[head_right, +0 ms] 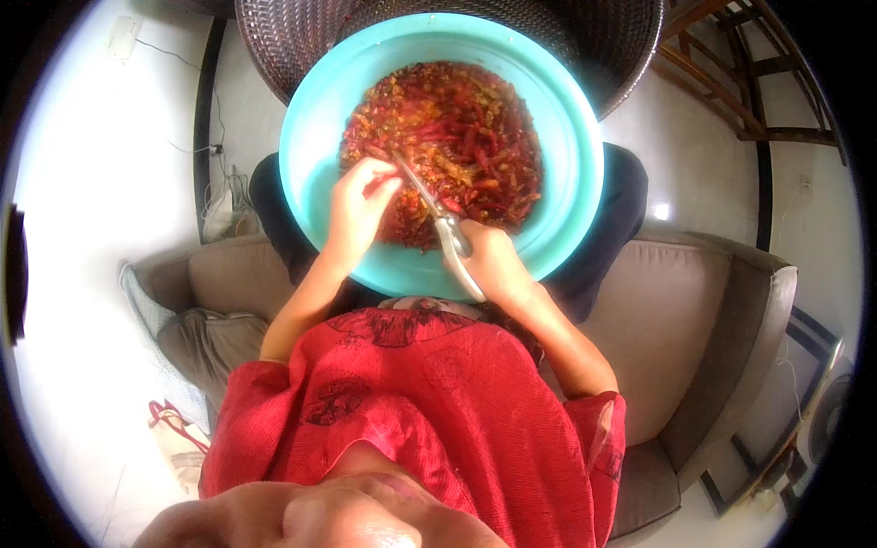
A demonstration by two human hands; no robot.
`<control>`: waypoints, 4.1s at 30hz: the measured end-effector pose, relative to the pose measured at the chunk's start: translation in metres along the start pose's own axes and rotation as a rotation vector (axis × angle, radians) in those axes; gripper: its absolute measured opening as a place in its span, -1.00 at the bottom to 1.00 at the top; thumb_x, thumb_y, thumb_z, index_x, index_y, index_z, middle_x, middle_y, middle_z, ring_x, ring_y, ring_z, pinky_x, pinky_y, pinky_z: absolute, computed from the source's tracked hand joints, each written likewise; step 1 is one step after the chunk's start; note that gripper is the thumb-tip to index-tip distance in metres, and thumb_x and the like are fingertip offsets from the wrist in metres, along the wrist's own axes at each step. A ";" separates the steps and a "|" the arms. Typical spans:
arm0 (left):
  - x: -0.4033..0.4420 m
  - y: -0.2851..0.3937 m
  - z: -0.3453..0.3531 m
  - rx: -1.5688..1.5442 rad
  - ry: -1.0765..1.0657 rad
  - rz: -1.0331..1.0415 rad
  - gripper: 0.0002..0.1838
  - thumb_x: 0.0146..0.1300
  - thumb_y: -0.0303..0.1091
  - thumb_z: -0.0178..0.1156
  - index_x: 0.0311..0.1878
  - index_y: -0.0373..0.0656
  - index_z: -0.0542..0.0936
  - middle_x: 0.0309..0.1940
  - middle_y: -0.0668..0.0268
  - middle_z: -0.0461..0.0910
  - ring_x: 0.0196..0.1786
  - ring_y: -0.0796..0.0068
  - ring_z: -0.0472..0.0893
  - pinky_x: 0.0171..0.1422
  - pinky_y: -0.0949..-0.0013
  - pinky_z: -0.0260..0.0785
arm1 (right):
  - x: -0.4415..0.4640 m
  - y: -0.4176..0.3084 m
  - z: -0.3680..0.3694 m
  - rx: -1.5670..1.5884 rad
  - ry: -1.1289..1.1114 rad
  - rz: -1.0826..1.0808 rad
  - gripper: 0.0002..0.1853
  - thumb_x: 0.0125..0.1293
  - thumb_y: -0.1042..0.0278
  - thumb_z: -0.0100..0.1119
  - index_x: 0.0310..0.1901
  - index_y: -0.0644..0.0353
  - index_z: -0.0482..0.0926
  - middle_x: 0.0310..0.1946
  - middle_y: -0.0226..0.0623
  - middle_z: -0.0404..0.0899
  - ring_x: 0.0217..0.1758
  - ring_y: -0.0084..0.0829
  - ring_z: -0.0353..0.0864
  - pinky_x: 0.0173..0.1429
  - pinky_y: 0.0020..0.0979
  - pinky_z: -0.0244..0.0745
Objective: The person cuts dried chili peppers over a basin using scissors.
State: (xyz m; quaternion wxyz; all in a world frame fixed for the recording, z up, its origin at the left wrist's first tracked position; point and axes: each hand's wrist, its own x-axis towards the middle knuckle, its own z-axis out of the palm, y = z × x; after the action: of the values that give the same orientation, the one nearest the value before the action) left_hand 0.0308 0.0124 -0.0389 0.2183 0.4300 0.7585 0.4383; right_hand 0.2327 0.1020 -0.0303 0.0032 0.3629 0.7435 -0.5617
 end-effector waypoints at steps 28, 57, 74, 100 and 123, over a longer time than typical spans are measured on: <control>0.007 -0.003 -0.004 -0.719 -0.085 -0.310 -0.93 0.34 -0.55 0.20 -0.16 -0.26 0.51 -0.30 0.35 0.64 -0.25 0.67 0.59 -0.16 0.58 0.39 | -0.003 -0.011 -0.010 -0.088 -0.075 0.034 -0.55 0.20 0.07 0.24 -0.09 0.32 0.51 -0.21 0.14 0.60 -0.09 0.06 0.62 0.01 -0.10 0.46; 0.007 -0.008 -0.006 -0.554 -0.058 -0.240 -0.94 0.34 -0.57 0.15 -0.18 -0.28 0.47 -0.36 0.36 0.56 -0.32 0.63 0.55 -0.16 0.53 0.41 | -0.001 -0.008 -0.001 -0.084 -0.016 0.058 -0.58 0.23 0.04 0.24 -0.19 0.33 0.56 -0.33 0.08 0.63 -0.21 0.07 0.64 -0.08 -0.10 0.49; 0.010 -0.001 -0.009 -0.655 -0.088 -0.314 -0.91 0.35 -0.56 0.15 -0.11 -0.31 0.55 -0.22 0.29 0.63 -0.14 0.54 0.64 -0.02 0.51 0.45 | -0.003 0.000 0.003 -0.019 0.033 -0.018 -0.65 0.19 0.15 0.38 -0.27 0.28 0.52 -0.49 -0.16 0.53 -0.45 -0.36 0.49 -0.29 -0.27 0.41; 0.054 0.055 0.048 0.405 -0.177 0.539 -0.78 0.04 -0.55 0.29 -0.19 -0.12 0.68 -0.28 0.21 0.55 -0.17 0.16 0.50 -0.07 0.22 0.44 | -0.034 0.008 -0.015 0.509 0.129 -0.047 -0.75 0.23 0.30 0.39 -0.21 0.25 0.55 -0.54 -0.49 0.43 -0.48 -0.66 0.35 -0.42 -0.50 0.29; 0.018 0.019 -0.017 -0.531 -0.329 -0.280 -0.87 0.38 -0.37 0.20 -0.14 -0.22 0.61 -0.37 0.47 0.55 -0.33 0.71 0.45 -0.21 0.57 0.33 | -0.015 -0.028 -0.021 -0.196 0.073 -0.005 -0.47 0.09 -0.06 0.43 -0.24 0.30 0.52 -0.40 0.03 0.59 -0.29 0.00 0.62 -0.17 -0.13 0.48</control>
State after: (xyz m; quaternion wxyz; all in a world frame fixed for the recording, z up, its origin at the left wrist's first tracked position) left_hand 0.0183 0.0241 -0.0127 0.5002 0.3148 0.6243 0.5109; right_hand 0.2370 0.1089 0.0068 0.0101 0.3791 0.7955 -0.4726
